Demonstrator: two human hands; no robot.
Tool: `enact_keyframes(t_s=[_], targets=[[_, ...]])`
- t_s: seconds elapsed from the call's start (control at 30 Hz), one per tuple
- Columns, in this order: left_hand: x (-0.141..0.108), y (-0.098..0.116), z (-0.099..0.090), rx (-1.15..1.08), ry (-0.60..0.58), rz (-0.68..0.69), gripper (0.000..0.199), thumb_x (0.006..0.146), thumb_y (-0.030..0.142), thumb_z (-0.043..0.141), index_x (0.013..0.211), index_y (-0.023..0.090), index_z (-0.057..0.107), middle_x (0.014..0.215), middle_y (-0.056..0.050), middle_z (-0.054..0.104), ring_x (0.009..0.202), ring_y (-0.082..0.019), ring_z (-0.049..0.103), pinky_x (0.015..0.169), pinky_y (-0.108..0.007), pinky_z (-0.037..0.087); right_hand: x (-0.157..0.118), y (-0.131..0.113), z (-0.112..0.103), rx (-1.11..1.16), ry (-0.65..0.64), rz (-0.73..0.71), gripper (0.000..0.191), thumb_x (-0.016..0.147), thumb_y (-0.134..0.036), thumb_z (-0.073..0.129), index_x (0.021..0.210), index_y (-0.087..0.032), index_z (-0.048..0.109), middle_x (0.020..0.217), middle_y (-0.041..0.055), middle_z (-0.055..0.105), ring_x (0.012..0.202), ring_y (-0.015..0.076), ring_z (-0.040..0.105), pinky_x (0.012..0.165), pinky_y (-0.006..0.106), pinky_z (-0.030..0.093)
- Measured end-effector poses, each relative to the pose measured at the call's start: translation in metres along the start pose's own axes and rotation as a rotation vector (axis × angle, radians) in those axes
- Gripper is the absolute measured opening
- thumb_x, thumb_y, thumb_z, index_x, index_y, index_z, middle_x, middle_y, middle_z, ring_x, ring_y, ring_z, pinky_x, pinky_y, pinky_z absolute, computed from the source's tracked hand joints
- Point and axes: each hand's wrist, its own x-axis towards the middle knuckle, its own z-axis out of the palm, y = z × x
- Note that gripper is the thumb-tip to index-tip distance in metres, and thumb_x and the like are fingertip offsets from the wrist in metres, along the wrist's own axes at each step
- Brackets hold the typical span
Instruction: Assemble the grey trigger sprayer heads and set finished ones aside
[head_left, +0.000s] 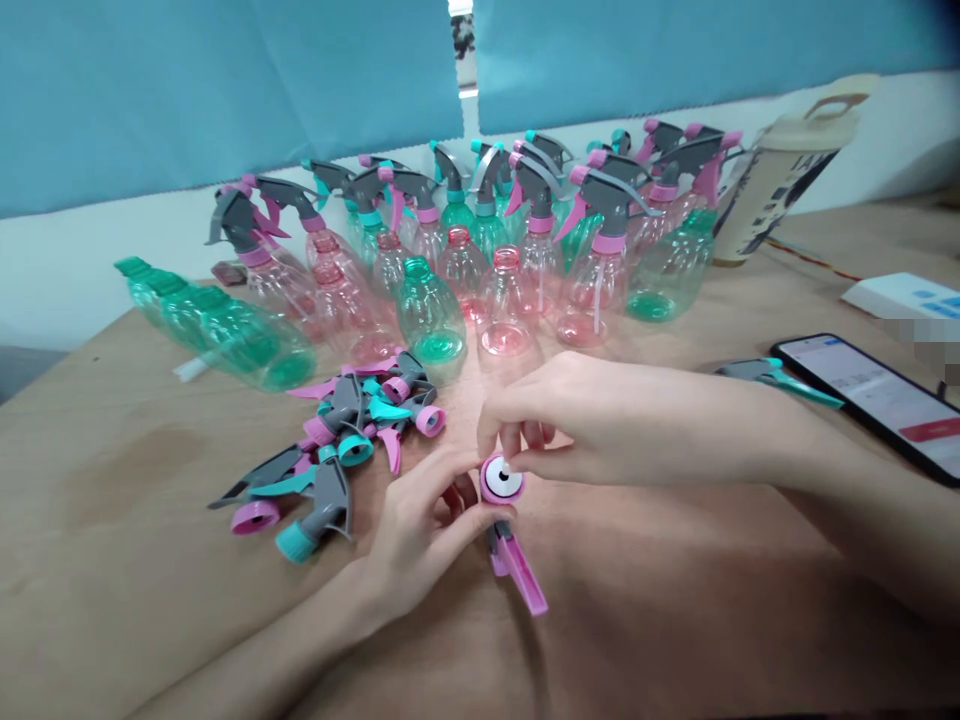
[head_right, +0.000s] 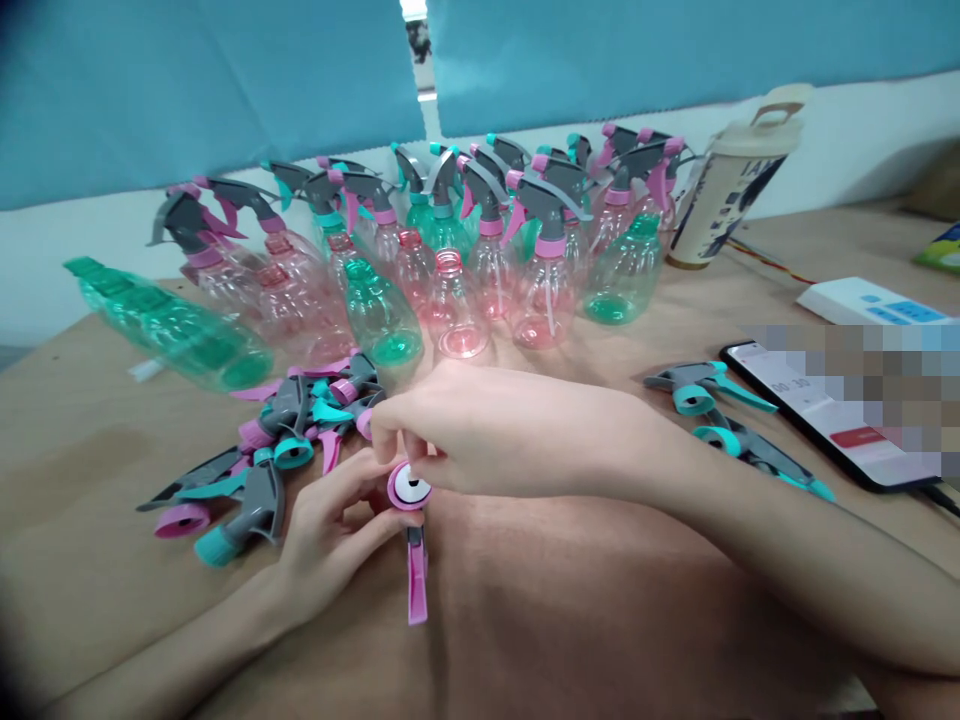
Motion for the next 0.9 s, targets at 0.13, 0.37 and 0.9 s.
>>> enact_keyframes(t_s=[0.13,0.37,0.9], targets=[[0.0,0.002,-0.001,0.048,-0.026,0.065,0.019,0.084,0.033,0.063,0.095,0.017,0.062,0.083,-0.003,0.062,0.069,-0.014,0.059,0.054,-0.021,0.05,0.001,-0.003,0.004,0.013,-0.004,-0.018,0.014,0.081,-0.01,0.046,0.081,-0.018,0.057,0.076,-0.0012,0.062,0.066,0.0111,0.051,0.054,0.023,0.033],[0.0,0.001,0.0,0.084,0.015,0.126,0.028,0.085,0.03,0.062,0.111,0.02,0.056,0.082,-0.001,0.059,0.065,-0.012,0.057,0.051,-0.019,0.047,-0.002,-0.001,-0.003,0.018,0.019,-0.036,0.014,0.083,-0.013,0.049,0.086,-0.021,0.061,0.081,-0.003,0.063,0.068,0.0098,0.052,0.055,0.022,0.033],[-0.002,-0.001,-0.001,0.086,0.022,0.171,0.025,0.083,0.028,0.066,0.105,0.02,0.057,0.085,-0.001,0.06,0.065,-0.011,0.056,0.053,-0.019,0.046,-0.002,-0.008,0.008,-0.056,-0.002,0.019,0.011,0.081,-0.011,0.051,0.091,-0.016,0.049,0.072,-0.0021,0.056,0.054,0.0086,0.045,0.044,0.02,0.028]])
